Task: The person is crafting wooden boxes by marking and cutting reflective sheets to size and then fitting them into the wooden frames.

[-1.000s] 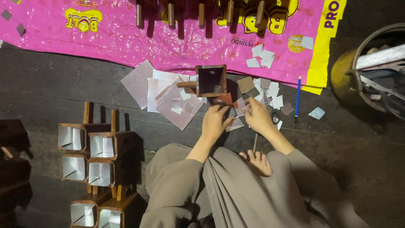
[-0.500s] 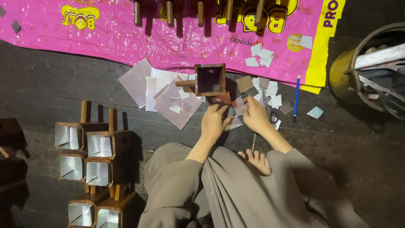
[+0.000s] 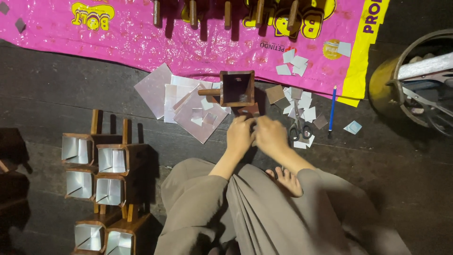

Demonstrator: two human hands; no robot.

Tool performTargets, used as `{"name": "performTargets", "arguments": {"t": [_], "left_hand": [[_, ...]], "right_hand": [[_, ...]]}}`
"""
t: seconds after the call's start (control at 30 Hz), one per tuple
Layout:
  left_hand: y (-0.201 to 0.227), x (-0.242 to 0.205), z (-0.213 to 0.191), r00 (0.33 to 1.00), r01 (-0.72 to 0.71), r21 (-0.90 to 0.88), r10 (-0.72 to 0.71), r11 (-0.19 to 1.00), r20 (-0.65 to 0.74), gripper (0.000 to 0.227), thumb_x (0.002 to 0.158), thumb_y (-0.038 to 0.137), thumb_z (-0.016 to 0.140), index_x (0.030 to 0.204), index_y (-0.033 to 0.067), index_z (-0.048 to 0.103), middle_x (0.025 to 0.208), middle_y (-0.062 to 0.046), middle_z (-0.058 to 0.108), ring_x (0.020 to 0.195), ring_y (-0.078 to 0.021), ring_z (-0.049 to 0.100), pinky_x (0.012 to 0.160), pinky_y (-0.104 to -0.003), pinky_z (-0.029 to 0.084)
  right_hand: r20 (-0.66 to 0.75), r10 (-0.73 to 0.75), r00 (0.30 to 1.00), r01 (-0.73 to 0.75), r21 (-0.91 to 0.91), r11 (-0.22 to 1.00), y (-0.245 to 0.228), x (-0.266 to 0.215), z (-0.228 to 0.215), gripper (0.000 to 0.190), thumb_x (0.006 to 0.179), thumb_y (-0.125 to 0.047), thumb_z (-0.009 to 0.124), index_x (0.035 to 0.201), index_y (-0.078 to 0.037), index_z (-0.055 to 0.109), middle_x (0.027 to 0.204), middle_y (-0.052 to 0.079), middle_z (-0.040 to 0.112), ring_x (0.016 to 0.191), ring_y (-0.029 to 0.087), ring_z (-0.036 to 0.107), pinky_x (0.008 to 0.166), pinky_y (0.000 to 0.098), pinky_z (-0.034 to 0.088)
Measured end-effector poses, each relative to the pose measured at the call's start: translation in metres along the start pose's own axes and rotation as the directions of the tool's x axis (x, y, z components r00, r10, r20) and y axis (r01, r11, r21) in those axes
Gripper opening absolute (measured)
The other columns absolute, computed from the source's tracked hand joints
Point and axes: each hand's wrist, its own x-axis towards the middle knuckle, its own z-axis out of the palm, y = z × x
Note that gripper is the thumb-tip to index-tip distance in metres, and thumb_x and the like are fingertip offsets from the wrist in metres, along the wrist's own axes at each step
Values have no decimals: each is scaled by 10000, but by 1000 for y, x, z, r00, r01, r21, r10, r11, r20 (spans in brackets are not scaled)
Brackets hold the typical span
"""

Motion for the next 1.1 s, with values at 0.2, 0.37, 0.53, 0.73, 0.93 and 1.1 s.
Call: {"name": "performTargets", "arguments": {"t": [0.2,0.37,0.53,0.73,0.93,1.1], "left_hand": [[10,-2,-17,1000,13,-81,-13,997,0,388,755,249,860,1116,138,768,928,-87,669,976,-301,675,895,-364,553],[4,-2,-15,1000,-14,-134,13,991,-3,437,761,326,863,1131,118,759,945,-124,671,988,-329,682,893,-366,559],[9,-1,-28,998,62,-293,-53,954,40,577,835,463,800,1180,11,707,1054,-226,672,1067,-402,679,937,-420,554],[12,7,-36,995,-80,-158,87,984,41,521,859,377,796,1224,21,687,1052,-241,694,1063,-410,688,944,-459,546],[-22,16,-8,989,143,-379,-148,914,18,288,911,363,777,1030,101,760,900,-110,761,941,-296,748,845,-370,580],[-8,18,-30,959,241,-482,-282,843,-13,296,862,212,794,1039,-19,738,928,-262,751,990,-462,715,851,-530,560]], "right_hand": [[-60,158,986,-124,374,919,51,2,11,110,935,-110,693,1020,-42,706,819,177,698,827,453,700,729,508,560],[-19,248,969,-218,412,885,70,6,15,130,946,-82,693,1063,-59,743,884,154,748,839,344,745,734,409,567],[-211,-81,974,105,103,989,60,3,-1,194,958,-83,626,1113,-55,740,905,130,699,867,360,716,731,430,542],[-198,-258,945,264,3,965,63,6,-8,254,898,-10,603,1051,-128,768,907,57,674,930,255,622,861,368,421],[-315,-42,948,153,336,929,69,-5,2,297,939,-113,736,1212,-31,653,1105,156,608,1079,379,600,921,434,475],[23,310,950,-241,685,688,91,-11,6,353,963,-65,720,1275,60,611,1065,248,646,934,359,716,809,423,581]]}}
